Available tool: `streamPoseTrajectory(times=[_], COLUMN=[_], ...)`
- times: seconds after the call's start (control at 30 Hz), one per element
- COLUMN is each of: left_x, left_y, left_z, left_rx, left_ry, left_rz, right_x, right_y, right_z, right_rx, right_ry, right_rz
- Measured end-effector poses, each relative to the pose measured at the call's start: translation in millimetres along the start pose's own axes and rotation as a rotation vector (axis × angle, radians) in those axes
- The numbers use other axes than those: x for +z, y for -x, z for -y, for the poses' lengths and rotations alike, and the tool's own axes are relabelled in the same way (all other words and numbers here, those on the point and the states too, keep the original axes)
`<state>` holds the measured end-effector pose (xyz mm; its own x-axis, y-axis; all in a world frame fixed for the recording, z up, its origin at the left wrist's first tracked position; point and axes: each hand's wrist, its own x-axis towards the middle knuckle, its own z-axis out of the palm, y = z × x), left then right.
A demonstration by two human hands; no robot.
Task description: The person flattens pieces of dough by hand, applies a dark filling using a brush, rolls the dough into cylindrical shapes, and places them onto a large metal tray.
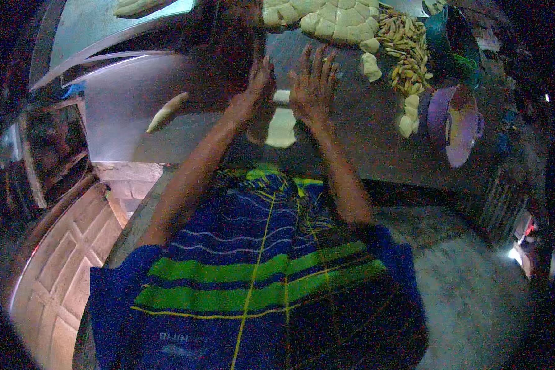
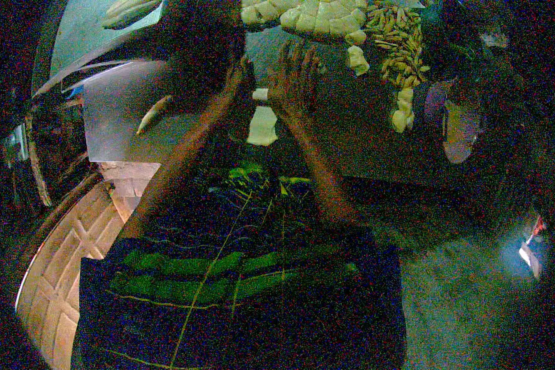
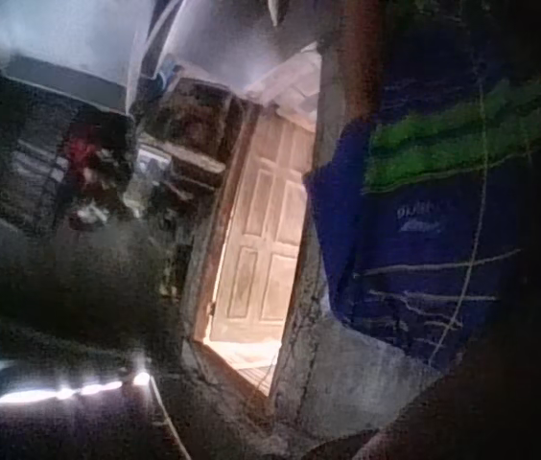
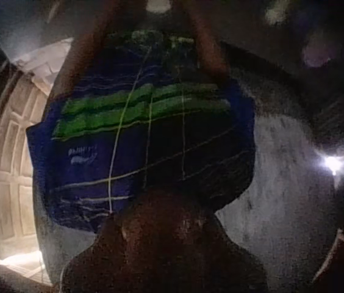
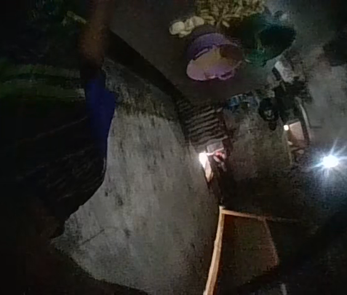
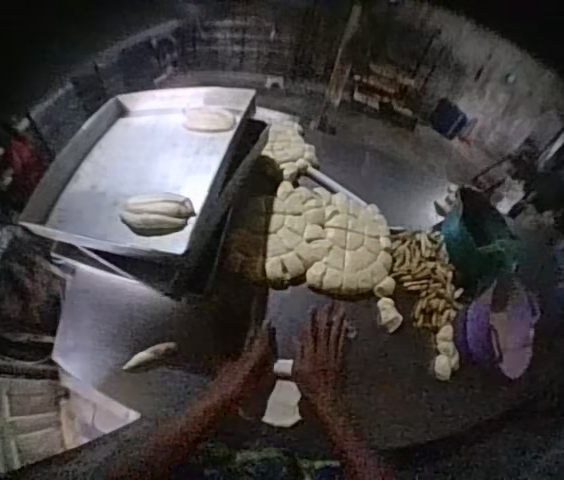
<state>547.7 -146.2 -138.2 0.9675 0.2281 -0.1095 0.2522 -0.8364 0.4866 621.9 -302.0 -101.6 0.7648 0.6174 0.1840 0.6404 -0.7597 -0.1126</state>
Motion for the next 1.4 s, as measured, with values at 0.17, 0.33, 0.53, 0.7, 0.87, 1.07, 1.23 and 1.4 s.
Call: streamPoseTrajectory(times=[0.17,0.33,0.53,0.7,0.87,1.07,1.23,1.4], left_x=[-5,-15,10,3,42,40,12,0], left_y=[-57,-107,-57,-30,-7,-18,-68,-87], left_z=[13,22,41,28,37,41,26,11], left_rx=[0.088,0.182,0.232,0.145,-0.080,0.091,0.277,0.576], left_ry=[0.099,0.188,0.526,0.497,-0.007,-0.054,0.014,-0.125], left_rz=[-0.353,-0.548,-0.507,-0.360,-0.204,-0.179,-0.406,-0.774], right_x=[8,2,15,15,30,22,48,0], right_y=[-46,-67,0,-2,30,17,-11,13], right_z=[1,1,-32,-34,-45,-21,-48,-32], right_rx=[-0.076,-0.146,-0.185,-0.219,-0.276,-0.183,-0.156,-0.141], right_ry=[-0.017,-0.021,-0.472,-0.431,-0.317,-0.272,-0.227,-0.168], right_rz=[-0.117,-0.332,-0.046,-0.157,-0.133,-0.204,-0.011,-0.110])
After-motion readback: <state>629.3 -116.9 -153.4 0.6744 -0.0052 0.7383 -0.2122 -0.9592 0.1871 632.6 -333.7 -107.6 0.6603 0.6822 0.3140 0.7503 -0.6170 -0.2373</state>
